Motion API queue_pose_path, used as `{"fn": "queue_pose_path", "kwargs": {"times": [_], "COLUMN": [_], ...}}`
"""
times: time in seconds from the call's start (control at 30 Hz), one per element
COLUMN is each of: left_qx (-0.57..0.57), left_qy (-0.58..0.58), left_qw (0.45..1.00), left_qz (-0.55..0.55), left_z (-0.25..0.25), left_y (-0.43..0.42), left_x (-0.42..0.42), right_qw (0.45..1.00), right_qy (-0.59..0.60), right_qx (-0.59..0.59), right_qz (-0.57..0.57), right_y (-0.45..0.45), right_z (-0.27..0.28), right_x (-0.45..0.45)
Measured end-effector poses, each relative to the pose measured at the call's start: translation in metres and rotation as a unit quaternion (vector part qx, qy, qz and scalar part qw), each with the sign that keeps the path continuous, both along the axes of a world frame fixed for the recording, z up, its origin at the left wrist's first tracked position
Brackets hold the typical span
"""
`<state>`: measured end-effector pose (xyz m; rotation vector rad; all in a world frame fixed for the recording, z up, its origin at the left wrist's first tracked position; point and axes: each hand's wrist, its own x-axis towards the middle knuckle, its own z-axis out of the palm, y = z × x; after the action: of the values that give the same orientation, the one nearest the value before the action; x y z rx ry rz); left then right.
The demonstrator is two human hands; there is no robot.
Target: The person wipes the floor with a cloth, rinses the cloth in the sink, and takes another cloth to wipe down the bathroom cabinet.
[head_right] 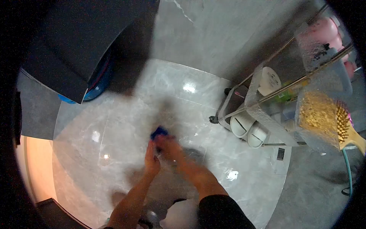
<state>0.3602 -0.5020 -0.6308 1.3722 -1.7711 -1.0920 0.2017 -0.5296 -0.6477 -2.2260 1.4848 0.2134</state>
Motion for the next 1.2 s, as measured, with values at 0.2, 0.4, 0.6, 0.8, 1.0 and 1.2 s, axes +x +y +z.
{"fn": "queue_pose_path", "kwargs": {"times": [0.2, 0.4, 0.6, 0.8, 1.0, 1.2], "left_qx": [0.023, 0.036, 0.095, 0.080, 0.024, 0.049], "left_qy": [-0.006, 0.000, 0.013, -0.009, 0.002, 0.007], "left_qw": [0.999, 0.999, 0.995, 0.997, 0.998, 0.996], "left_qz": [-0.025, -0.036, -0.029, -0.013, -0.065, -0.077], "left_z": [0.027, 0.051, 0.068, 0.057, 0.032, 0.043], "left_y": [-0.022, -0.032, -0.026, -0.041, -0.075, -0.100], "left_x": [-0.009, -0.028, -0.009, -0.005, -0.018, -0.012], "right_qw": [0.880, 0.970, 0.993, 0.815, 0.970, 0.916], "right_qy": [0.060, 0.040, -0.075, 0.094, -0.134, 0.027], "right_qx": [-0.137, -0.187, -0.093, -0.285, -0.204, -0.215], "right_qz": [-0.450, -0.147, 0.020, -0.495, -0.015, -0.338], "right_y": [-0.064, -0.072, -0.014, -0.137, -0.102, -0.126], "right_z": [-0.043, -0.042, -0.014, -0.067, -0.030, -0.041], "right_x": [-0.135, -0.050, -0.097, -0.129, -0.033, -0.159]}}
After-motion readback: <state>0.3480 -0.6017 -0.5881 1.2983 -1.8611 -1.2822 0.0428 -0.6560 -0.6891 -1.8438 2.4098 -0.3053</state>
